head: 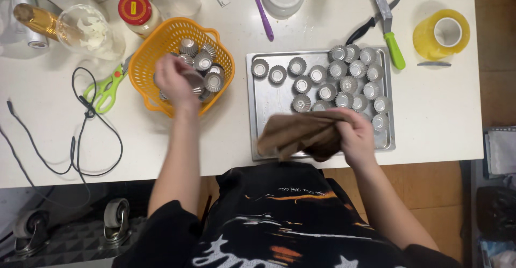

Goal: The person wipes small fluted metal baking molds one at a time with a brown cloth and places each cleaned mold into an orange plastic basket. The molds are taken from a metal tray and from the table surface, and the wiping continues across the whole episode.

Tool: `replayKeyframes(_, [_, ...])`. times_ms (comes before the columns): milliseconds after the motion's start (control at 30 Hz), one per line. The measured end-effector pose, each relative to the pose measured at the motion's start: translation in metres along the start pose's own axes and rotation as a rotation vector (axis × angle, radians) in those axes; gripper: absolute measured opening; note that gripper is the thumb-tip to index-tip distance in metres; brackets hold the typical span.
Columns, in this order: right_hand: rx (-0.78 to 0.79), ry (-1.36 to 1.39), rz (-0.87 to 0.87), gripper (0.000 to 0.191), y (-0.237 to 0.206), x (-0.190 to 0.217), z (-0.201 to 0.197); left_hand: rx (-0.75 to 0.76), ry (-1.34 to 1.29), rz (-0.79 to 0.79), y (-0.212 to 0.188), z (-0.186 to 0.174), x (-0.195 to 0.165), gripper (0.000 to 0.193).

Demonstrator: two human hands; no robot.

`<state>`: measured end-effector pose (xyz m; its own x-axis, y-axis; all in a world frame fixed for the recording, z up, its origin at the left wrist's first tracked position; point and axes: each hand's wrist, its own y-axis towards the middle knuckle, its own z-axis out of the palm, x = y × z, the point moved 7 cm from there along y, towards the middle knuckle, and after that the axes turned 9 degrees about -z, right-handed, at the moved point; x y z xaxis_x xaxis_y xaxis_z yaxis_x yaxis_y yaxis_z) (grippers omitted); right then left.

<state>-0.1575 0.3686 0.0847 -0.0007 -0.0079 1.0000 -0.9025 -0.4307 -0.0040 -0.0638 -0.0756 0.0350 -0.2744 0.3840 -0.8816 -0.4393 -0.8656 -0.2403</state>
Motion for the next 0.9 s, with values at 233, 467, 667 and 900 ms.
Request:
replayKeyframes(233, [-0.261,0.121,-0.005,0.028,-0.016,0.000,-0.042,0.361,0.742,0.418,-0.048,0.070,0.012,0.016])
replayKeyframes(467, [-0.320,0.086,-0.025,0.029,-0.026,0.003,-0.057,0.813,1.488,0.598,-0.066,0.155,0.123,0.064])
replayKeyframes(667, [-0.385,0.133,0.026,0.029,-0.042,-0.008,-0.063,0.773,1.506,0.182,-0.047,0.141,0.124,0.068])
replayKeyframes(900, [-0.383,0.354,0.033,0.023,-0.022,-0.022,-0.038,0.730,0.545,-0.564,-0.126,0.122,0.135,0.042])
